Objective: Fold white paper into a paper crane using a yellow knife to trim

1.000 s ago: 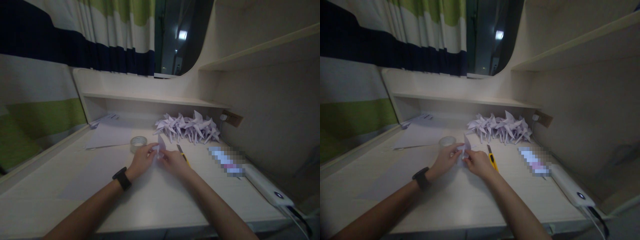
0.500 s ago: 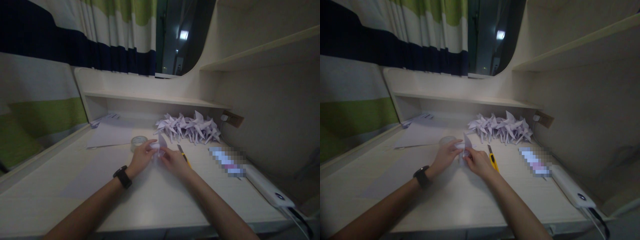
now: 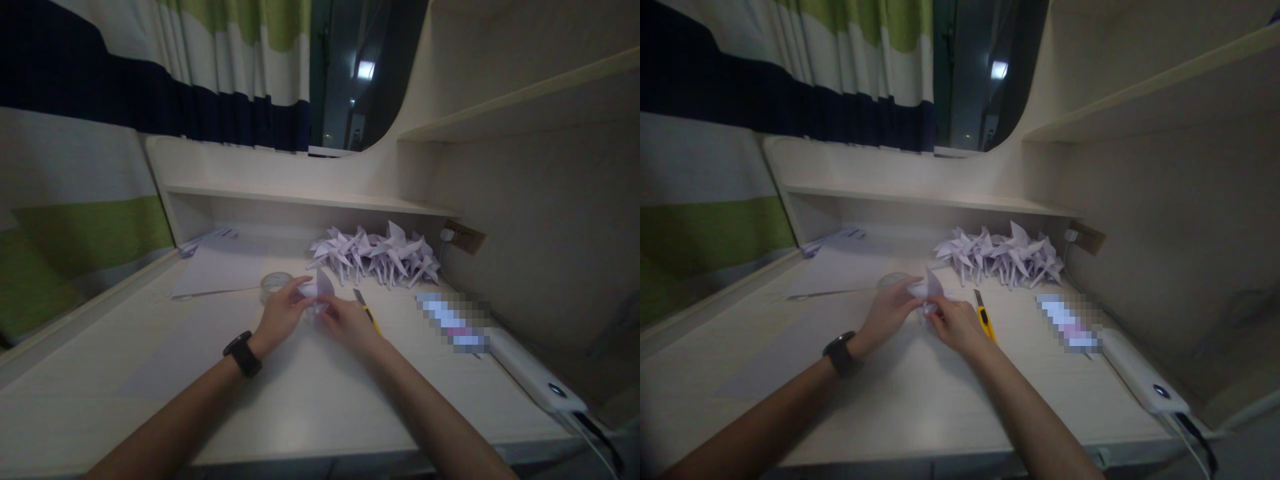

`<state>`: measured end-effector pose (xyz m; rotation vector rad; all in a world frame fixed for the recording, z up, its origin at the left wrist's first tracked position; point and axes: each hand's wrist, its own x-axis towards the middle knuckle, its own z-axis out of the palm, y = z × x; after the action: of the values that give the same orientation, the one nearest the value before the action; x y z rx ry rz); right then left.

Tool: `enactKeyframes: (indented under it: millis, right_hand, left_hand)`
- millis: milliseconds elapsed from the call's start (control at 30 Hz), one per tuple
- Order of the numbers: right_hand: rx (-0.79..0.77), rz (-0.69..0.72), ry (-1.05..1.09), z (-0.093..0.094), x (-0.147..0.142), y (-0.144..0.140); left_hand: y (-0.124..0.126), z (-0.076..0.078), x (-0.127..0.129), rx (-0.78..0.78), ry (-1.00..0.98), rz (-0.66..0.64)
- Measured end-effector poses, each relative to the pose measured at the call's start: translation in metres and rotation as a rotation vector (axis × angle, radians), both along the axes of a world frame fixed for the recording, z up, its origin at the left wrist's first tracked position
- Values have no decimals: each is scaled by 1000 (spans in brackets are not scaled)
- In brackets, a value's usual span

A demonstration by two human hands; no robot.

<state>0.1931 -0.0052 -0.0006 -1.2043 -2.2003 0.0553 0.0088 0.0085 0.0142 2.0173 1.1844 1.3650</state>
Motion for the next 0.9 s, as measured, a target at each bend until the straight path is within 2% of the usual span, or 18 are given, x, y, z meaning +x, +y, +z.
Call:
enactKeyframes:
  millis: [133,567,900]
  right_hand:
    - [3,-12,-7,0,1,1]
    - [40,14,-9,-1,2,0]
    - [64,6,-52,-3,1,1]
  left_hand:
    - [2,-1,-1,-15,-22,-22]
    - [4,-1,-2,37,47,59]
    - [7,-6,-3,67,114,66]
